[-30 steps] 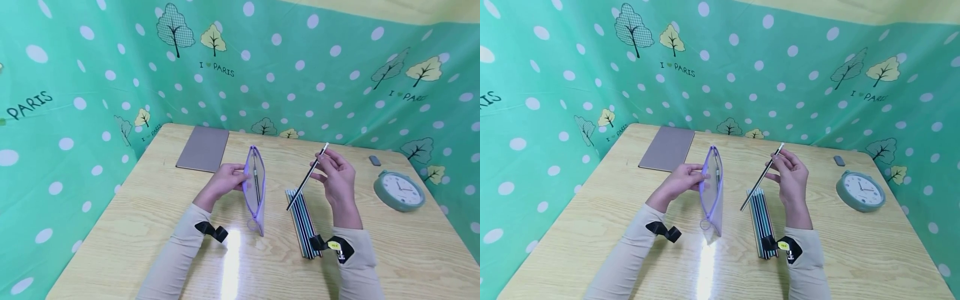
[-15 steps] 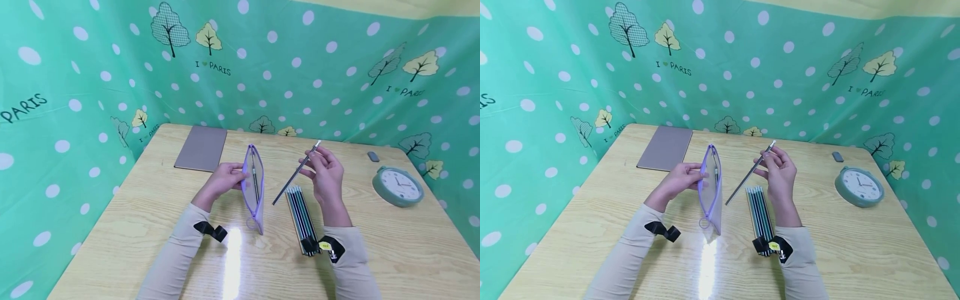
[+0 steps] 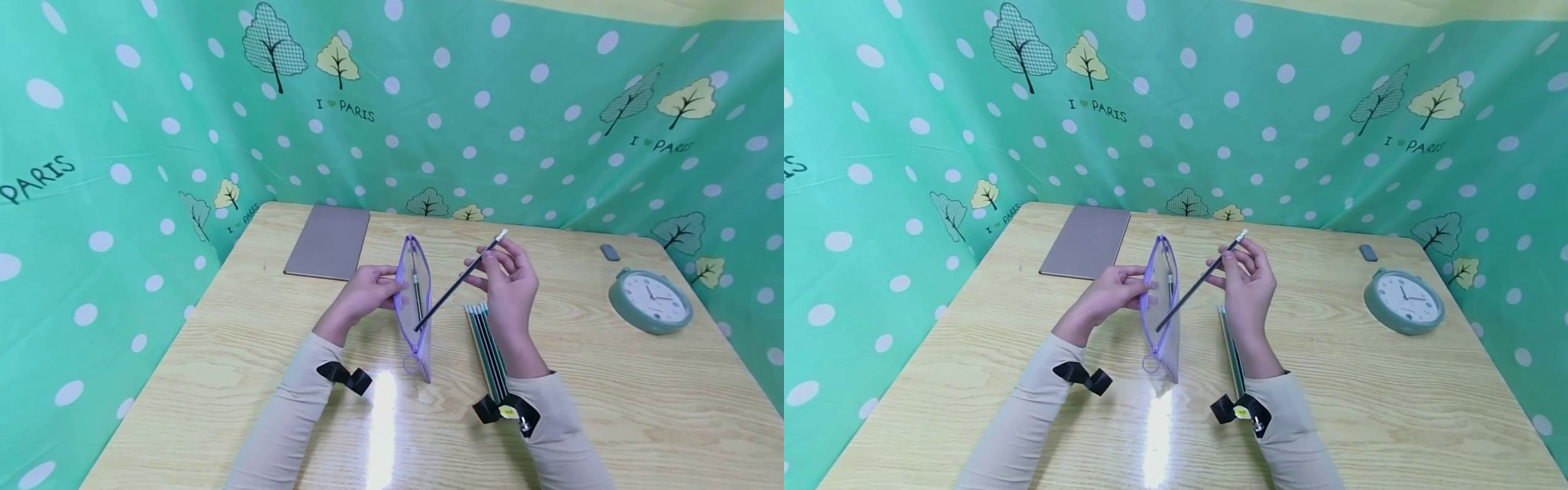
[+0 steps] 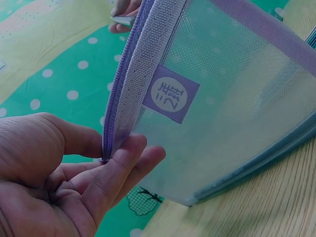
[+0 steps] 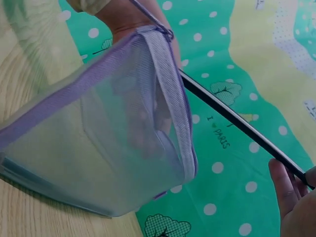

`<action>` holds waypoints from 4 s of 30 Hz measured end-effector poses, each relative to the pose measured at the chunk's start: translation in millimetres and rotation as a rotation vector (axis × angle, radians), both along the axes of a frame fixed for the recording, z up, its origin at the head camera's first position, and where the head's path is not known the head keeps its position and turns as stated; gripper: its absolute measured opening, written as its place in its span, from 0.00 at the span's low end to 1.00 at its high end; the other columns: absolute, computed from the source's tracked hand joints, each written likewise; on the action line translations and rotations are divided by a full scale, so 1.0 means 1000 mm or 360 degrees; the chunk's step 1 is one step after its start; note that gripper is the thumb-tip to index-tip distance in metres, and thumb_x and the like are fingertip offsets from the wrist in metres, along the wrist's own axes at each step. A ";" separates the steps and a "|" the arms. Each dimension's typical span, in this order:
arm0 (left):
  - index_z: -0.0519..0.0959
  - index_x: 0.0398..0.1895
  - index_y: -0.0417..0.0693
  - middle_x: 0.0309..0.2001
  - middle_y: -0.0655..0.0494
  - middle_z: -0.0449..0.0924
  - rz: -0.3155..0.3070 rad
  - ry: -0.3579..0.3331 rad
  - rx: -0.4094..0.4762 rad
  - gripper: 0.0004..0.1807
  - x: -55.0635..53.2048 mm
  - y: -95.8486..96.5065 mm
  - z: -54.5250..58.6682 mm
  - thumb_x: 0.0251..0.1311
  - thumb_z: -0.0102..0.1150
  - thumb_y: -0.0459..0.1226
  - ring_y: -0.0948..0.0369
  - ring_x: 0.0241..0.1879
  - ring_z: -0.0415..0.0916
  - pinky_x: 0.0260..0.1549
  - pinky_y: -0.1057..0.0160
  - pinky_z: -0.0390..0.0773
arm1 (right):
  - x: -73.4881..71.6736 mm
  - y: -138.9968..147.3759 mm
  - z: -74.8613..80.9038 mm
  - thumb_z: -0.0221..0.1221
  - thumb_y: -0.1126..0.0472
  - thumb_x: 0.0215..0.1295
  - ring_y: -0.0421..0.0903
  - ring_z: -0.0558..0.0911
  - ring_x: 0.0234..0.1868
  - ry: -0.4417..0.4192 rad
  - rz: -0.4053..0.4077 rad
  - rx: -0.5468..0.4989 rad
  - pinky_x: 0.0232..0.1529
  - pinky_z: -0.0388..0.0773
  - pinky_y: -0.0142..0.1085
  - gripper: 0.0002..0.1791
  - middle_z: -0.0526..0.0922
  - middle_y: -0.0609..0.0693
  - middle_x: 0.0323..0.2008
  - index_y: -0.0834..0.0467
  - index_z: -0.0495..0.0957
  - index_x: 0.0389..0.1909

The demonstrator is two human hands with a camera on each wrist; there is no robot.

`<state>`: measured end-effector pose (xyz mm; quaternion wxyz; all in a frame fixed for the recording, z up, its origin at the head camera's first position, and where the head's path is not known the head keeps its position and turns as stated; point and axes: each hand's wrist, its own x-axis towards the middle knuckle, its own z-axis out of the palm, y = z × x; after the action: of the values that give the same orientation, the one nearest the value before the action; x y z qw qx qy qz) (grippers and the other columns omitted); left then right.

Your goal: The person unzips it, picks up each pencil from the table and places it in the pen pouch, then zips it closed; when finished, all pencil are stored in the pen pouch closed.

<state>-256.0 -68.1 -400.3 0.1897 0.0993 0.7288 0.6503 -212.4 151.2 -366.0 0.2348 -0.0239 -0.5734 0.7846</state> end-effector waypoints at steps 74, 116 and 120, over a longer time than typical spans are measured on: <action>0.67 0.71 0.25 0.53 0.28 0.82 -0.0013 0.0009 -0.0007 0.25 0.000 0.008 -0.001 0.74 0.54 0.29 0.44 0.43 0.88 0.44 0.58 0.91 | 0.006 -0.020 -0.021 0.64 0.74 0.66 0.59 0.90 0.35 -0.0033 0.0312 0.1255 0.33 0.91 0.34 0.16 0.88 0.66 0.39 0.71 0.82 0.54; 0.67 0.71 0.25 0.52 0.30 0.84 0.0015 0.0011 -0.0024 0.26 0.004 0.006 0.001 0.74 0.56 0.31 0.51 0.40 0.90 0.44 0.57 0.91 | 0.005 -0.020 -0.019 0.62 0.74 0.67 0.56 0.88 0.31 -0.0098 0.0365 0.1175 0.30 0.90 0.31 0.13 0.88 0.65 0.36 0.71 0.83 0.51; 0.66 0.71 0.24 0.53 0.30 0.83 0.0004 0.0021 -0.0004 0.26 0.004 0.005 0.001 0.74 0.55 0.30 0.53 0.38 0.90 0.44 0.57 0.91 | 0.008 -0.020 -0.018 0.61 0.73 0.68 0.56 0.88 0.32 -0.0119 0.0408 0.1124 0.31 0.90 0.32 0.13 0.87 0.67 0.37 0.70 0.82 0.52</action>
<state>-252.0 -63.4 -399.7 0.1843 0.1025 0.7309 0.6490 -204.9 131.5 -384.0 0.1074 0.1018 -0.8150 0.5602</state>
